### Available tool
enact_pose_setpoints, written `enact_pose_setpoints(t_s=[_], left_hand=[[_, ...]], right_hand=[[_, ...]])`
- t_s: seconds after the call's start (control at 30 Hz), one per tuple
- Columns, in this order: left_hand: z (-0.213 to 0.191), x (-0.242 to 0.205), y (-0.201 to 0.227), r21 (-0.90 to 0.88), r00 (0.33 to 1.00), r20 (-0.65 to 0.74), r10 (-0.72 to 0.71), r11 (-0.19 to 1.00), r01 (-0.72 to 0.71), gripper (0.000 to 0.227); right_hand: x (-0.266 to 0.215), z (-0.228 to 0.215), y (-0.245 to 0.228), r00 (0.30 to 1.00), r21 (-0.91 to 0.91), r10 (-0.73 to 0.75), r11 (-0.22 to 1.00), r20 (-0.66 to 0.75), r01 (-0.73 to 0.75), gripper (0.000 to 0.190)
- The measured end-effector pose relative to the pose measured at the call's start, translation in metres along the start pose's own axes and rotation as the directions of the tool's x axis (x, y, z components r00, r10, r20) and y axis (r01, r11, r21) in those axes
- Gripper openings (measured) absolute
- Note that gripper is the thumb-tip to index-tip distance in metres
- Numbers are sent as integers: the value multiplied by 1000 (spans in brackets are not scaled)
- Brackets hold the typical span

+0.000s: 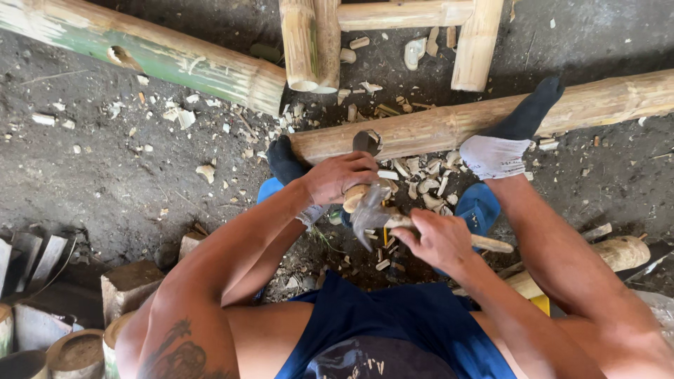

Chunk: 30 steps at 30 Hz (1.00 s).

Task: The person sits on the ground and uses a chisel and hammer to carve a hole into a bamboo pole. They repeatedly strike the chisel to remove material, then test the fit of a bamboo piece into the hole.

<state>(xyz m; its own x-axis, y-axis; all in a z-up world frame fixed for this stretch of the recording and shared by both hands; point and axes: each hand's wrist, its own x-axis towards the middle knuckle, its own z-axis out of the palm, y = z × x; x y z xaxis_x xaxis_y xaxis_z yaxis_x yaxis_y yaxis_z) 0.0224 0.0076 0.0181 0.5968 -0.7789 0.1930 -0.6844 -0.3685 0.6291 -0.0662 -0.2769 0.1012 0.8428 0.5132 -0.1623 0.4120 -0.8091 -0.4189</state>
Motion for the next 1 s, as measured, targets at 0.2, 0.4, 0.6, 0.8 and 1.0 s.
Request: enact_pose_setpoints(t_s=[0.2, 0.4, 0.6, 0.8, 1.0], left_hand=[[-7, -2, -2, -68, 998, 10, -69, 995, 69, 42], [-18, 0, 7, -109, 997, -63, -35, 994, 28, 50], [-28, 4, 3, -134, 991, -1, -136, 982, 135, 49], [-30, 9, -10, -130, 993, -57, -108, 986, 100, 49], [-17, 22, -17, -382, 957, -35, -289, 889, 255, 49]], right_hand=[[24, -6, -11, 970, 2, -239, 971, -46, 239, 50], [32, -23, -25, 913, 44, -360, 926, -190, 374, 44], [47, -37, -41, 993, -66, -101, 993, -58, 97, 48], [42, -27, -46, 896, 140, -382, 898, -225, 417, 53], [60, -34, -32, 978, 75, 155, 983, 137, -167, 46]])
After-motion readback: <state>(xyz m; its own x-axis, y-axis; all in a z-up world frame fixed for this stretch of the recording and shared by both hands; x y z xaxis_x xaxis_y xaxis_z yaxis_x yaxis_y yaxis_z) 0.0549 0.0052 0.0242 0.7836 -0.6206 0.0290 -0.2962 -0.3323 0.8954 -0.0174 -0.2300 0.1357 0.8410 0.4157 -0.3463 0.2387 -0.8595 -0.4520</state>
